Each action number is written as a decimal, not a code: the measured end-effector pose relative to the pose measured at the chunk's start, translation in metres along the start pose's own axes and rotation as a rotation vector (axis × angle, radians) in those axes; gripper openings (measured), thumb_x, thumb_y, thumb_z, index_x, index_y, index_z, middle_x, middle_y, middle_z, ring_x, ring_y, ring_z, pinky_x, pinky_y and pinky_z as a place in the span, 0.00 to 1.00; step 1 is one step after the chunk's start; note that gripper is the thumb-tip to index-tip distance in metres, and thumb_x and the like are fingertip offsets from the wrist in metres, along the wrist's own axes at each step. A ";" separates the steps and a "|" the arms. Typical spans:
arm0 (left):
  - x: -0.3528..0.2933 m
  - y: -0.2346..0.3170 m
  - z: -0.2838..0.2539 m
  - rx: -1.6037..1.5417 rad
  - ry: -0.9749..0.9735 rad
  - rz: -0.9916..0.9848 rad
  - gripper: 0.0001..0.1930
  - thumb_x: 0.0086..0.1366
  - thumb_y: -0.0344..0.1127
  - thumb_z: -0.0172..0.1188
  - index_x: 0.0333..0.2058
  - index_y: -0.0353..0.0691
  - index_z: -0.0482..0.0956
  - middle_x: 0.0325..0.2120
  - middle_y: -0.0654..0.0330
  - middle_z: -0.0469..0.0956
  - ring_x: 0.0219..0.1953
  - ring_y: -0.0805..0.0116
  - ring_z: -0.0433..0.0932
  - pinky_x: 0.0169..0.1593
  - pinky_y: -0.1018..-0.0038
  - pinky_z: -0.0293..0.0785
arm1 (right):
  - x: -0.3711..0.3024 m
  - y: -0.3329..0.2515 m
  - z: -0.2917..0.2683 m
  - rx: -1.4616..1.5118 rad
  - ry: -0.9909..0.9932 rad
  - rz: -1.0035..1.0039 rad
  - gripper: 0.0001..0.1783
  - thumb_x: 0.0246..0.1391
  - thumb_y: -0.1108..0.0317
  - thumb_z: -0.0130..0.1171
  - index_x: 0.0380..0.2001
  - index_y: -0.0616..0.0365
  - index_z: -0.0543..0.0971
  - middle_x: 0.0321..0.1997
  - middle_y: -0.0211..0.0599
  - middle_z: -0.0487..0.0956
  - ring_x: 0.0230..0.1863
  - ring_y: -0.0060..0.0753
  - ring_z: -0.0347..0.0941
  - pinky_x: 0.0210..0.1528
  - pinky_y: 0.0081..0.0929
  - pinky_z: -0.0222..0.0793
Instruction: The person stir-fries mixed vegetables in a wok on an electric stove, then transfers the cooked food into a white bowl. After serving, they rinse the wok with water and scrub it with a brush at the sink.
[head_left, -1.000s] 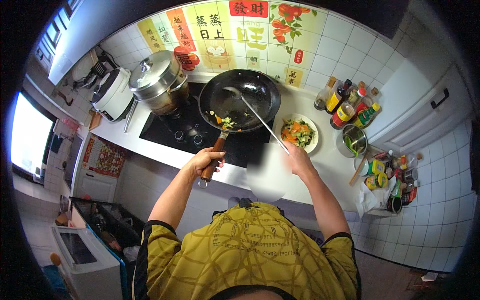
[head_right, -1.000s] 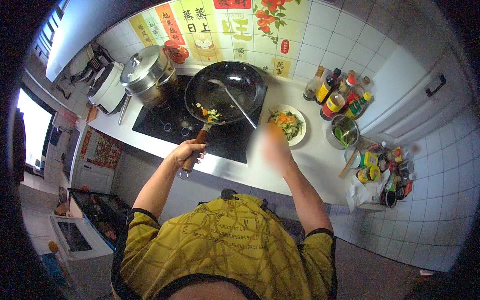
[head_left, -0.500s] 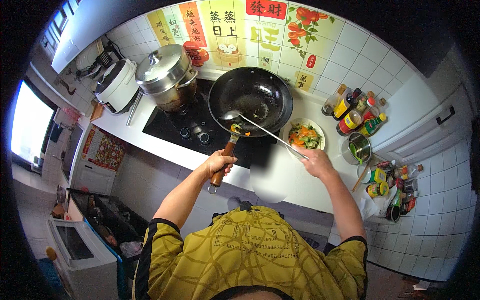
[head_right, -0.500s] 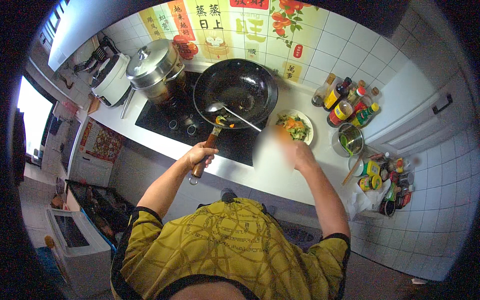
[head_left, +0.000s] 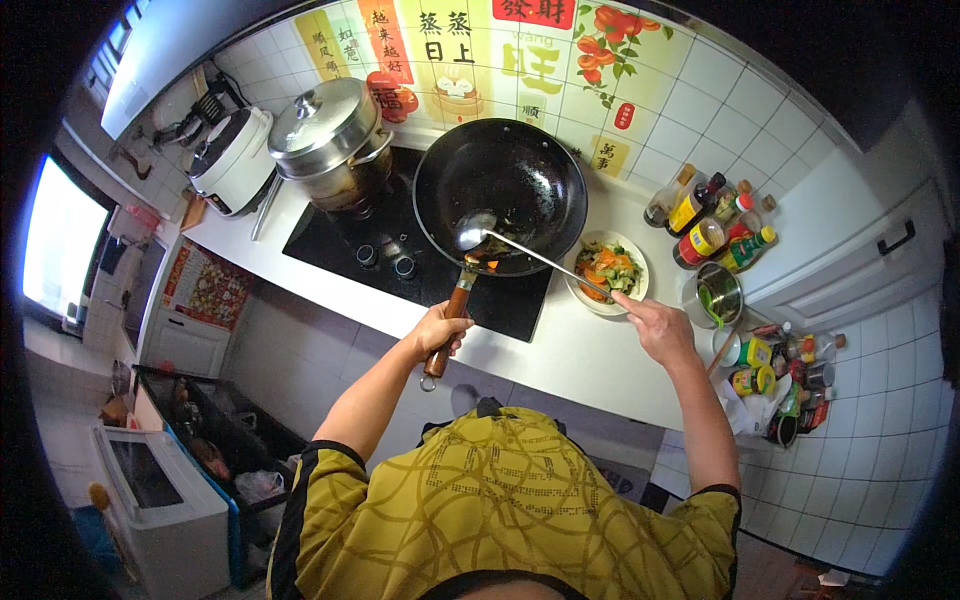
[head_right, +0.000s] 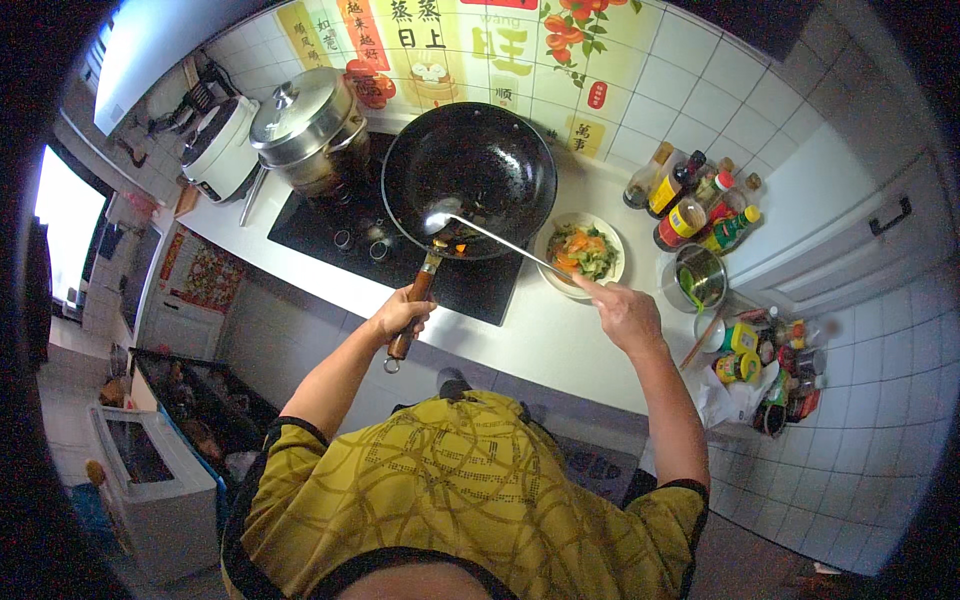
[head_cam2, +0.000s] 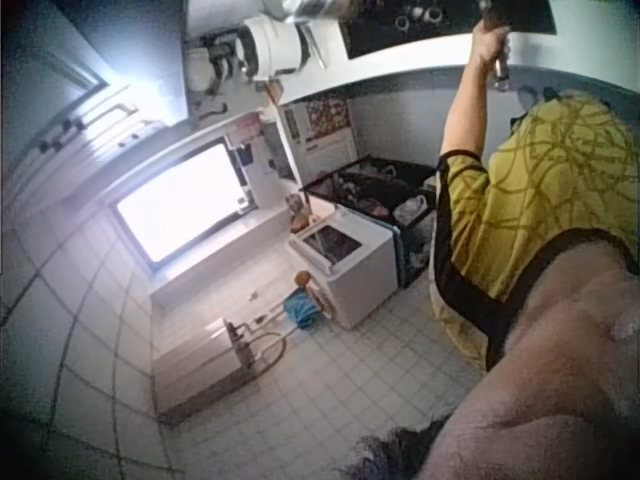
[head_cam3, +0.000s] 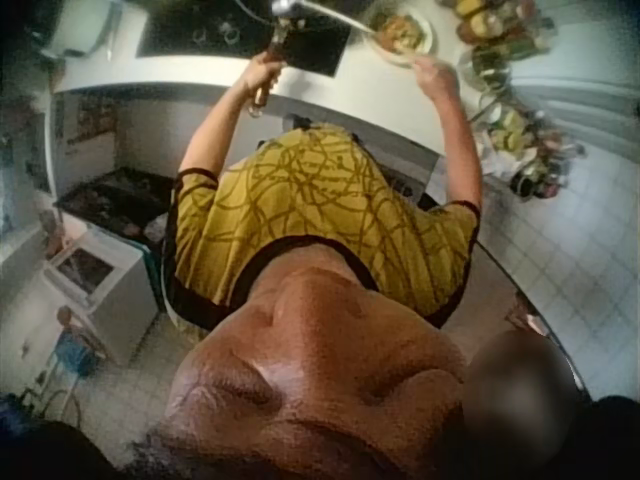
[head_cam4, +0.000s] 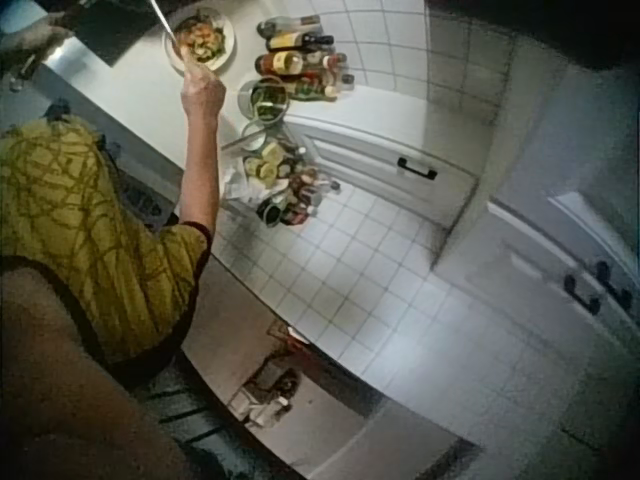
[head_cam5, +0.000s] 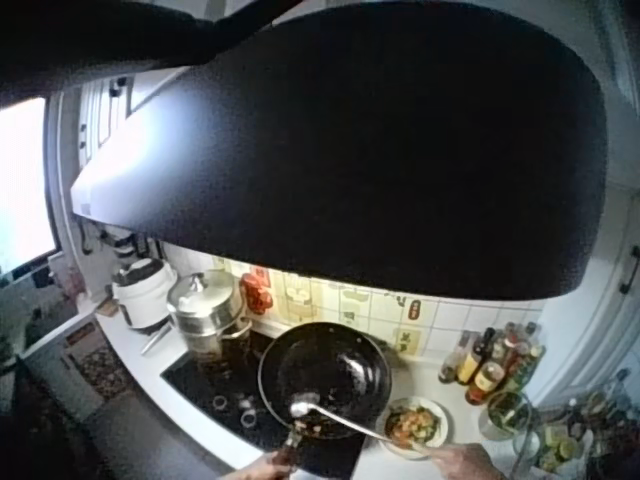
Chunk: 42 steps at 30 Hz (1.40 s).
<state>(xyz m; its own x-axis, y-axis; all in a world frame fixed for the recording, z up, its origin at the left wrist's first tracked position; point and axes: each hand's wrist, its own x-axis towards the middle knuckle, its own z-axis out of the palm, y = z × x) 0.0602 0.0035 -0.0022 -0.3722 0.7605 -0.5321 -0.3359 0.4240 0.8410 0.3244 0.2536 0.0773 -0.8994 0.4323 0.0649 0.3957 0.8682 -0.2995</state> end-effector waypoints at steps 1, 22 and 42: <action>0.000 -0.001 0.000 0.000 0.000 0.002 0.10 0.53 0.30 0.57 0.28 0.41 0.63 0.13 0.66 0.64 0.11 0.76 0.65 0.14 0.76 0.65 | 0.001 0.000 0.002 -0.005 0.000 -0.017 0.25 0.47 0.70 0.53 0.50 0.31 0.70 0.24 0.38 0.74 0.26 0.43 0.73 0.28 0.38 0.69; 0.003 -0.009 0.000 -0.010 -0.011 -0.011 0.10 0.54 0.31 0.57 0.31 0.41 0.63 0.14 0.66 0.64 0.10 0.76 0.64 0.14 0.78 0.64 | 0.011 0.028 0.014 0.185 -0.002 0.118 0.22 0.48 0.68 0.52 0.49 0.34 0.71 0.40 0.43 0.76 0.39 0.45 0.72 0.41 0.36 0.68; -0.005 -0.005 0.006 -0.140 0.012 -0.054 0.15 0.60 0.46 0.52 0.39 0.45 0.65 0.14 0.65 0.66 0.10 0.77 0.64 0.14 0.80 0.62 | -0.043 0.035 -0.054 0.373 -0.290 0.221 0.21 0.48 0.70 0.54 0.48 0.42 0.72 0.42 0.47 0.75 0.39 0.36 0.75 0.42 0.29 0.67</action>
<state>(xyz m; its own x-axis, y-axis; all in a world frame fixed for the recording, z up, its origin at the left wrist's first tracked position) 0.0685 0.0003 -0.0030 -0.3604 0.7322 -0.5780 -0.4728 0.3907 0.7898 0.3868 0.2785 0.1152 -0.8372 0.4641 -0.2892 0.5365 0.5949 -0.5986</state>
